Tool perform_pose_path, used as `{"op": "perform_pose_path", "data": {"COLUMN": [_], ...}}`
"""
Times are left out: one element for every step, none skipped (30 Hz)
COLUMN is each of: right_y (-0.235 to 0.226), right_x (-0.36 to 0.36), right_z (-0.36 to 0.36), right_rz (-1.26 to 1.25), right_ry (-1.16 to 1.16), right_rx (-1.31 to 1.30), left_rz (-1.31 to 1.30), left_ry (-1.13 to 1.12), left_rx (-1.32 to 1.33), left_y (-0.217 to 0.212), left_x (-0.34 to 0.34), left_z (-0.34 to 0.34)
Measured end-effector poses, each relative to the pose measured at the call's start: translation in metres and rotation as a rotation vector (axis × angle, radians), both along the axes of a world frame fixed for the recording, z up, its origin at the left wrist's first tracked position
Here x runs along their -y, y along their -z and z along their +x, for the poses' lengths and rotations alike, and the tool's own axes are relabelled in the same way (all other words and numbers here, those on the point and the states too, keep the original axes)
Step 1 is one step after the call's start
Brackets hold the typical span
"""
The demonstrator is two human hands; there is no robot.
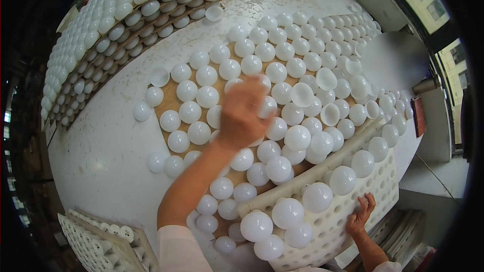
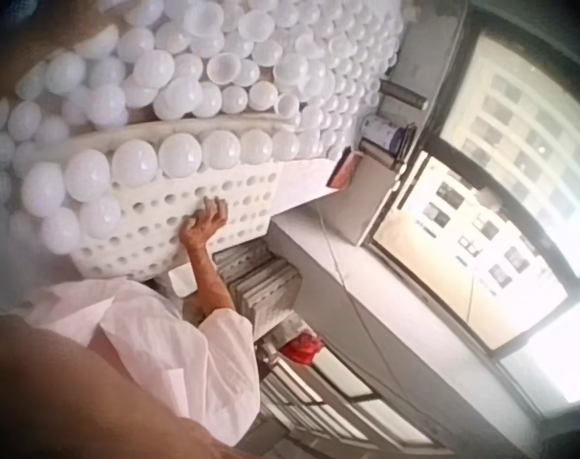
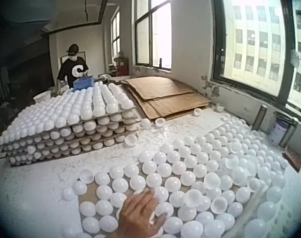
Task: The person assembles light bulbs by attaching plastic diffuser covers onto bulb bases by hand, then places the assembled bulbs into holes on a foam tray.
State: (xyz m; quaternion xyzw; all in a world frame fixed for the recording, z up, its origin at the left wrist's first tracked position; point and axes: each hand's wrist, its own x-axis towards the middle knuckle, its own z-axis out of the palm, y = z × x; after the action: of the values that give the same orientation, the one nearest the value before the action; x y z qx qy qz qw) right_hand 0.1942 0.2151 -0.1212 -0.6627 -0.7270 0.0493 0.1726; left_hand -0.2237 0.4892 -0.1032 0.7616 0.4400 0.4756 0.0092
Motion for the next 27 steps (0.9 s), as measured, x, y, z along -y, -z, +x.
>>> {"op": "perform_pose_path", "data": {"right_y": [0.001,0.001,0.003,0.001,0.001,0.002,0.005,0.01,0.009,0.009,0.008,0.008,0.008,0.007,0.008,0.008,0.009,0.008,0.006,0.003,0.004,0.003,0.008,0.007,0.008,0.008,0.004], "right_x": [-0.001,-0.002,-0.003,-0.005,-0.005,-0.005,-0.004,-0.002,-0.001,0.0,0.001,0.0,-0.001,-0.002,-0.002,-0.002,-0.001,0.002,0.003,0.005,0.005,0.004,0.004,0.0,-0.005,-0.007,-0.007], "right_z": [0.0,0.001,-0.003,-0.005,-0.007,-0.008,-0.005,-0.003,-0.002,-0.001,-0.001,-0.003,-0.004,-0.006,-0.006,-0.005,-0.005,-0.004,-0.001,0.0,0.002,0.001,0.004,0.0,-0.003,-0.005,-0.005], "right_rz": [-0.001,-0.005,-0.01,-0.027,-0.025,-0.039,-0.05,-0.054,-0.058,-0.057,-0.056,-0.058,-0.06,-0.062,-0.062,-0.066,-0.069,-0.07,-0.055,-0.038,-0.03,-0.02,0.002,0.003,0.008,-0.009,-0.027], "right_ry": [0.002,0.008,0.001,0.002,0.003,0.004,0.005,0.002,0.009,0.004,-0.003,-0.004,-0.01,-0.016,-0.014,-0.008,-0.001,0.013,0.012,0.018,0.015,0.029,0.037,0.02,0.009,0.015,0.031], "right_rx": [-0.012,-0.005,-0.009,-0.007,-0.011,-0.014,-0.017,-0.004,0.012,0.011,0.008,0.012,0.004,-0.005,-0.003,-0.006,-0.009,0.003,0.015,0.029,0.002,-0.008,0.02,0.019,-0.017,0.006,0.026], "left_rz": [0.03,0.012,-0.022,-0.173,-0.326,-0.327,-0.476,-0.625,-0.635,-0.668,-0.7,-0.704,-0.629,-0.552,-0.553,-0.57,-0.585,-0.585,-0.575,-0.561,-0.479,-0.395,-0.369,-0.326,-0.278,-0.288,-0.328], "left_ry": [-0.217,-0.445,-0.638,-0.752,-0.865,-0.865,-0.896,-0.925,-0.912,-0.841,-0.77,-0.769,-0.762,-0.754,-0.751,-0.745,-0.739,-0.722,-0.717,-0.706,-0.71,-0.687,-0.687,-0.688,-0.699,-0.676,-0.657], "left_rx": [-0.085,-0.194,-0.324,-0.381,-0.434,-0.434,-0.464,-0.492,-0.481,-0.484,-0.486,-0.483,-0.589,-0.695,-0.693,-0.719,-0.745,-0.737,-0.699,-0.66,-0.652,-0.624,-0.502,-0.467,-0.435,-0.401,-0.357], "left_y": [-0.006,0.015,0.023,0.037,0.054,0.065,0.07,0.076,0.074,0.065,0.063,0.066,0.069,0.071,0.073,0.075,0.076,0.08,0.084,0.086,0.089,0.099,0.099,0.096,0.089,0.082,0.065], "left_x": [-0.01,-0.021,-0.023,-0.022,-0.02,-0.018,-0.018,-0.018,-0.021,-0.023,-0.025,-0.024,-0.023,-0.021,-0.022,-0.024,-0.025,-0.028,-0.032,-0.037,-0.036,-0.035,-0.03,-0.021,-0.012,-0.005,0.0], "left_z": [-0.051,-0.102,-0.155,-0.197,-0.23,-0.248,-0.256,-0.262,-0.253,-0.245,-0.238,-0.241,-0.245,-0.249,-0.251,-0.253,-0.254,-0.251,-0.247,-0.242,-0.248,-0.251,-0.251,-0.256,-0.262,-0.264,-0.233]}}
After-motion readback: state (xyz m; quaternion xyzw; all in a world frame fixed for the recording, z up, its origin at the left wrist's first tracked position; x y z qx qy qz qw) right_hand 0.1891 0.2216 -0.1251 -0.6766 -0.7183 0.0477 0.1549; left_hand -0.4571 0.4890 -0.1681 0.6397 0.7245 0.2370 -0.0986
